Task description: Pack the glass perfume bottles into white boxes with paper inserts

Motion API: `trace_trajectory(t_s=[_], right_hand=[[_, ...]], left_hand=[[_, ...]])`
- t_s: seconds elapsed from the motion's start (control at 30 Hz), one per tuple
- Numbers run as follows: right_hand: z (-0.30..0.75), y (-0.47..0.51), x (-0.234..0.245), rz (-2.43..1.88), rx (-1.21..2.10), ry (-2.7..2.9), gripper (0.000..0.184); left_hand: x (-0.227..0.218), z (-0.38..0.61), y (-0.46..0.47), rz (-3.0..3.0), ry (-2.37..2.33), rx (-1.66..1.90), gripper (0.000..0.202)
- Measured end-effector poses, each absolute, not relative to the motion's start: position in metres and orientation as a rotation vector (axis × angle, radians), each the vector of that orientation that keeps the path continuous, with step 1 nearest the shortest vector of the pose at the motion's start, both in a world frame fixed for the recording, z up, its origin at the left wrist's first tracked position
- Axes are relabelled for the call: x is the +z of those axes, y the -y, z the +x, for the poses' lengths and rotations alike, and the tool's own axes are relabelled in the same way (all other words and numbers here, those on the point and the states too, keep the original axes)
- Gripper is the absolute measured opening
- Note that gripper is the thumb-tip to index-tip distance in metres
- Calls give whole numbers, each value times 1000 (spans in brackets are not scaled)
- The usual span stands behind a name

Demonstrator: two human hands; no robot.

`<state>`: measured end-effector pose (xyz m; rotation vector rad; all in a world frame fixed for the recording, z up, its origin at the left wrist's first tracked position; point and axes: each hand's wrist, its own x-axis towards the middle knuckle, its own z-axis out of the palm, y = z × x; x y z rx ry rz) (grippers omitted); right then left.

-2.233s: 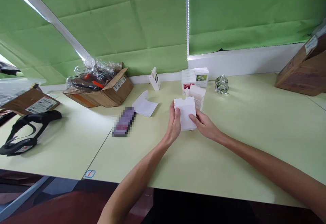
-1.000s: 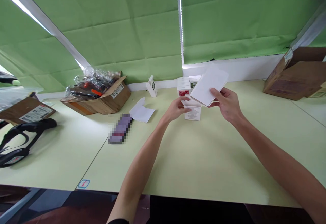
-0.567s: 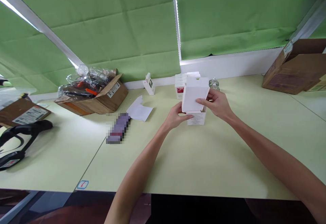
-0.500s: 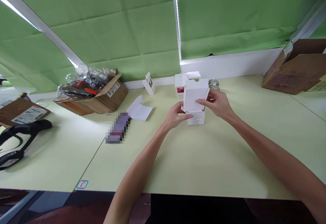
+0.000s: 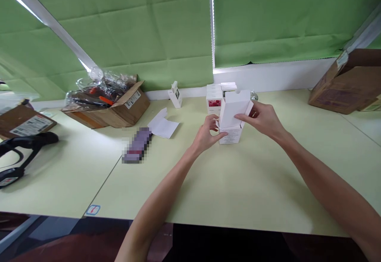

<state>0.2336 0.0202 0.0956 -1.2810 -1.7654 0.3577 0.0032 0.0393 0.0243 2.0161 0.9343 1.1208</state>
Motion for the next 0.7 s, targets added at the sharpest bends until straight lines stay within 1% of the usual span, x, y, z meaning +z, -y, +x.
trace_trajectory(t_s=[0.13, 0.23, 0.4, 0.53, 0.7], right_hand=[[234, -19, 98, -1302, 313, 1825, 49], [232, -17, 99, -1349, 336, 1844, 50], [226, -12, 100, -1302, 331, 1786, 49], [223, -11, 102, -1312, 285, 1827, 53], [220, -7, 105, -1294, 221, 1883, 52]], left_hand=[[21, 3, -40, 2108, -974, 1114, 42], [21, 2, -40, 2148, -965, 1095, 36], [21, 2, -41, 2135, -969, 1081, 38], [21, 2, -40, 2140, -984, 1097, 40], [22, 3, -38, 2175, -1036, 1113, 45]])
